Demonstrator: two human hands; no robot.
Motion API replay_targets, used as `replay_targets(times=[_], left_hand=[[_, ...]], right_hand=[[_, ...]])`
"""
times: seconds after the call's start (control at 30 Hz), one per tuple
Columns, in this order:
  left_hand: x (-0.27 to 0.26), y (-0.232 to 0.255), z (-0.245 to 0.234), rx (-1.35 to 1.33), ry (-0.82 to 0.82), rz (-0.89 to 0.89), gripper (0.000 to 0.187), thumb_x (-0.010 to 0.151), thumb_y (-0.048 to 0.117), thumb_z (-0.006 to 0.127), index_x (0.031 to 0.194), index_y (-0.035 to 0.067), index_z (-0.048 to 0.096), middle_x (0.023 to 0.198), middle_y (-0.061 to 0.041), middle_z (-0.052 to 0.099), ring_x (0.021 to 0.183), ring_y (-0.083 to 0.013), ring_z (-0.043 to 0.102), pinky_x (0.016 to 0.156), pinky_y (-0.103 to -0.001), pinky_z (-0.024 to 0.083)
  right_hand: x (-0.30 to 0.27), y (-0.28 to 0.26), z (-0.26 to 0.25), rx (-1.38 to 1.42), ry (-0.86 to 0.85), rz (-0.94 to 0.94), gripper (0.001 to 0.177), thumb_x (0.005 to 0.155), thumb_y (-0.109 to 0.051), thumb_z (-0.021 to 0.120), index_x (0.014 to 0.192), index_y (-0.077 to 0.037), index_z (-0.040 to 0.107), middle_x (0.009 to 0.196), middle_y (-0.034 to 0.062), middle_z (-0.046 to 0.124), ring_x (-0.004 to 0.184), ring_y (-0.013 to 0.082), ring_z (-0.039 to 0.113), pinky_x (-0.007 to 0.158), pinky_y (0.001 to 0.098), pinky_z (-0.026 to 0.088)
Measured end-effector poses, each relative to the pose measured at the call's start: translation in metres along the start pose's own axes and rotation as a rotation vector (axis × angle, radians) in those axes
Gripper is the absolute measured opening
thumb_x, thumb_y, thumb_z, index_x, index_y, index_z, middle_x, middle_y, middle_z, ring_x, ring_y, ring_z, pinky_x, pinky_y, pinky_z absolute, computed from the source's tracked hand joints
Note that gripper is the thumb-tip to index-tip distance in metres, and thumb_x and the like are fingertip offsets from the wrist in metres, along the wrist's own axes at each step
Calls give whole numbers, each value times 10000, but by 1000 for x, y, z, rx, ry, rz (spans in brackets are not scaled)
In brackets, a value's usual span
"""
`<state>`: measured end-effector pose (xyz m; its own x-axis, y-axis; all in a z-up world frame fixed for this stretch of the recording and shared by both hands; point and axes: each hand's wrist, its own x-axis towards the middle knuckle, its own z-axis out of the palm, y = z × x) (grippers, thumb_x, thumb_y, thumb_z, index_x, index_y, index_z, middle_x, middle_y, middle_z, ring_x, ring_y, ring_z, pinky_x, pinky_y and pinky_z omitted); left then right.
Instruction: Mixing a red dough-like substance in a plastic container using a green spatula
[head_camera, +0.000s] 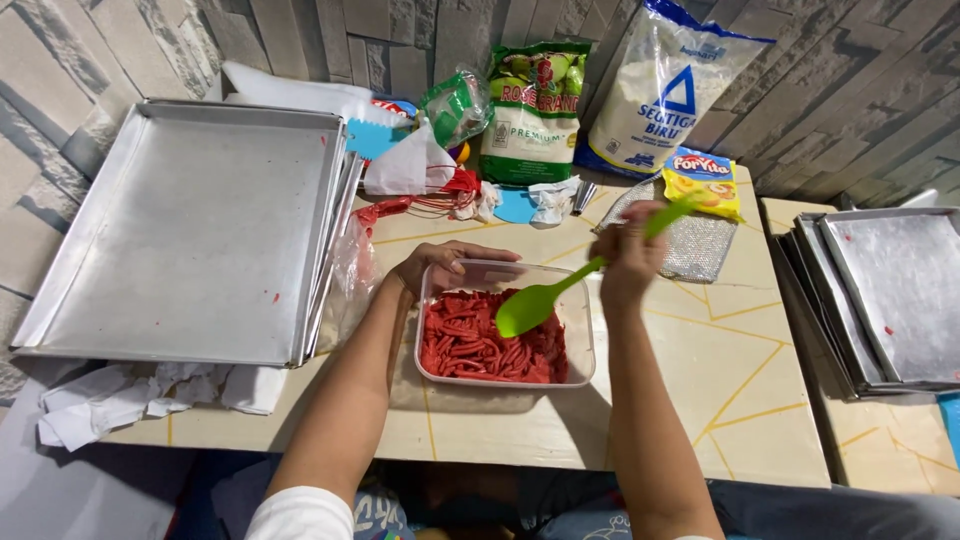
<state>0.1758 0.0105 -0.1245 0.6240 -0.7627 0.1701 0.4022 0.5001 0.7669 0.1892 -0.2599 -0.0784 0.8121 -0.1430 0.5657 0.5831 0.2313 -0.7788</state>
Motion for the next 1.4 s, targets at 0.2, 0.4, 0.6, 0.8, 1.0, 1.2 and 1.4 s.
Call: replay_targets(times=[0.2,0.4,0.6,0.8,1.0,1.2,1.4], left_hand=[[1,3,4,32,36,5,919,568,252,566,1421,-85,517,1301,-284,635,1272,-365,583,1071,-468,452],[0,10,15,42,83,-22,929,538,250,574,1406,-77,542,1294,-278,643,1267,-369,587,1082,-480,438],[7,7,-2,77,108,5,866,574,197,555,1395,-78,554,1320,-276,623,1287,-365,565,1117,-475,402],[10,1,-5,69,141,-10,864,560,223,550,1379,-51,585,1306,-250,641,1258,-366,591,1118,-470,408],[9,4,-2,72,132,-14,874,564,237,555,1392,-42,575,1320,-242,638,1254,-365,597,1102,-488,420],[11,-2,-8,49,125,7,892,560,226,566,1412,-39,556,1352,-240,621,1260,-376,586,1089,-501,431],[13,-6,-19,39,84,0,883,582,223,569,1432,-17,546,1362,-238,612,1273,-389,574,1091,-511,427]], right_hand=[[-14,26,18,-182,-244,-115,172,1115,-197,422,995,-126,523,559,-56,453,388,70,408,384,180,363],[-15,12,40,-194,-358,-78,110,1080,-82,451,1001,-27,504,546,-6,445,430,89,412,470,209,379],[-17,5,16,-34,-191,-39,176,1110,-218,450,1119,-49,499,553,4,485,444,113,504,445,213,402],[-13,-40,24,109,-110,-107,204,1138,-292,379,1247,-122,400,542,-45,361,445,83,362,526,273,534],[-28,-13,44,-134,-378,-48,108,1099,-146,444,1192,-93,429,521,-2,505,411,134,453,485,226,465],[-33,-18,62,-240,-562,23,76,1075,-57,419,1131,-41,469,556,-7,478,447,92,396,495,229,408],[-34,-5,51,-141,-481,79,120,1097,-65,386,1179,-78,474,604,-17,511,471,98,438,470,207,392]])
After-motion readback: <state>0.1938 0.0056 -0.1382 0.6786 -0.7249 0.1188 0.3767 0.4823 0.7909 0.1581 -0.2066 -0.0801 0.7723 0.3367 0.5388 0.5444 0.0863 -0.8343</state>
